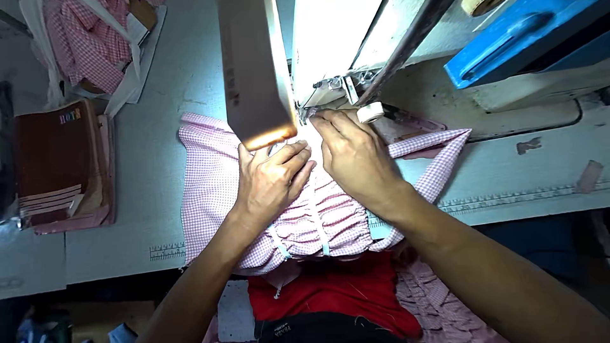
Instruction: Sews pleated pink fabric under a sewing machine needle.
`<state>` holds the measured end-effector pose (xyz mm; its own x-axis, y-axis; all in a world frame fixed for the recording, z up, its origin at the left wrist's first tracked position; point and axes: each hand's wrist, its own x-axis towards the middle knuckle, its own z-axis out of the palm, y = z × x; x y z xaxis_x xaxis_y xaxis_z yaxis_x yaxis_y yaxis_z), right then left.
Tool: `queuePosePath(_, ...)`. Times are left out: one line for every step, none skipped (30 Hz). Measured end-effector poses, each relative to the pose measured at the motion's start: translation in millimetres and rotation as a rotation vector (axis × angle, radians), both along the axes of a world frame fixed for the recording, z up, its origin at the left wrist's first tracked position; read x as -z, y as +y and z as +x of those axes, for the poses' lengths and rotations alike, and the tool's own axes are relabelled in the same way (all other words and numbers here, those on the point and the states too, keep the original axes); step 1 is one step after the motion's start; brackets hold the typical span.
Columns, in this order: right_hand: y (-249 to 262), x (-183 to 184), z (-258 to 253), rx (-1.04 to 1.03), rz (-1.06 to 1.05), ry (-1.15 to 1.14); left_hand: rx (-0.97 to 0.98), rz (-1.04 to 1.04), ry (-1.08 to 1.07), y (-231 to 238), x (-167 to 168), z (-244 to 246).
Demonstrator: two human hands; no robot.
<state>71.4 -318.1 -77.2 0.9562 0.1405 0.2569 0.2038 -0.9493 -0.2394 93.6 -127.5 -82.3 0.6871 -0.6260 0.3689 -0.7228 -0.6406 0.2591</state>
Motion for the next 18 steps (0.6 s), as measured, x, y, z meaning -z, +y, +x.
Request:
queuePosePath(-0.9,3.1,3.9,0.007,-0.013,-0.025,0.001,-0.008,-0.009,-0.3,0.0,0.1)
queuePosePath(-1.9,4.4,6.4,0.008,-0.019,-0.033,0.004,-0.014,-0.017,-0.3,-0.2,0.0)
queuePosePath(-2.6,4.3,7.7,0.004,-0.021,-0.036,0.011,-0.019,-0.019,0.0,-0.5,0.0)
queuePosePath(-2.9,4.3,8.1,0.002,-0.020,-0.040,0.019,-0.023,-0.017,0.5,-1.0,-0.1)
queuePosePath(-2.8,4.0,8.3,0.001,-0.016,-0.044,0.026,-0.026,-0.014,0.9,-1.6,-0.1)
queuePosePath(-2.8,3.9,8.9,-0.001,-0.008,-0.049,0.033,-0.033,-0.007,1.2,-2.1,0.2)
queuePosePath(-2.8,3.9,10.0,0.000,0.000,-0.053,0.038,-0.039,-0.003,1.3,-2.1,1.1)
queuePosePath(-2.9,4.1,11.6,0.002,0.009,-0.065,0.038,-0.041,-0.002,1.3,-1.8,2.0)
queuePosePath(-3.1,4.6,13.2,0.006,0.012,-0.083,0.045,-0.044,0.004,1.3,-2.0,2.7)
queuePosePath(-3.3,4.2,13.5,0.010,0.006,-0.103,0.054,-0.039,0.008,1.6,-2.7,3.0)
queuePosePath(-2.4,0.9,10.1,0.010,0.001,-0.107,0.065,-0.026,0.010,2.5,-4.0,2.2)
queuePosePath(-0.2,-7.1,1.6,0.003,0.006,-0.077,0.078,-0.010,0.003,3.6,-5.7,0.7)
queuePosePath(2.6,-17.6,-10.2,-0.020,0.022,-0.040,0.091,0.005,-0.016,4.6,-6.6,-0.8)
queuePosePath(5.4,-23.2,-19.6,-0.033,0.036,-0.034,0.103,0.016,-0.033,5.7,-6.7,-2.9)
queuePosePath(7.5,-23.1,-27.4,-0.036,0.039,-0.034,0.114,0.026,-0.045,7.1,-6.3,-6.0)
queuePosePath(7.2,-18.6,-33.0,-0.030,0.035,-0.027,0.120,0.039,-0.053,8.5,-6.0,-8.6)
queuePosePath(4.4,-14.7,-36.3,-0.010,0.014,-0.002,0.125,0.046,-0.060,9.2,-5.7,-10.0)
queuePosePath(0.9,-13.4,-37.4,0.018,-0.009,0.025,0.125,0.051,-0.060,9.2,-6.1,-10.6)
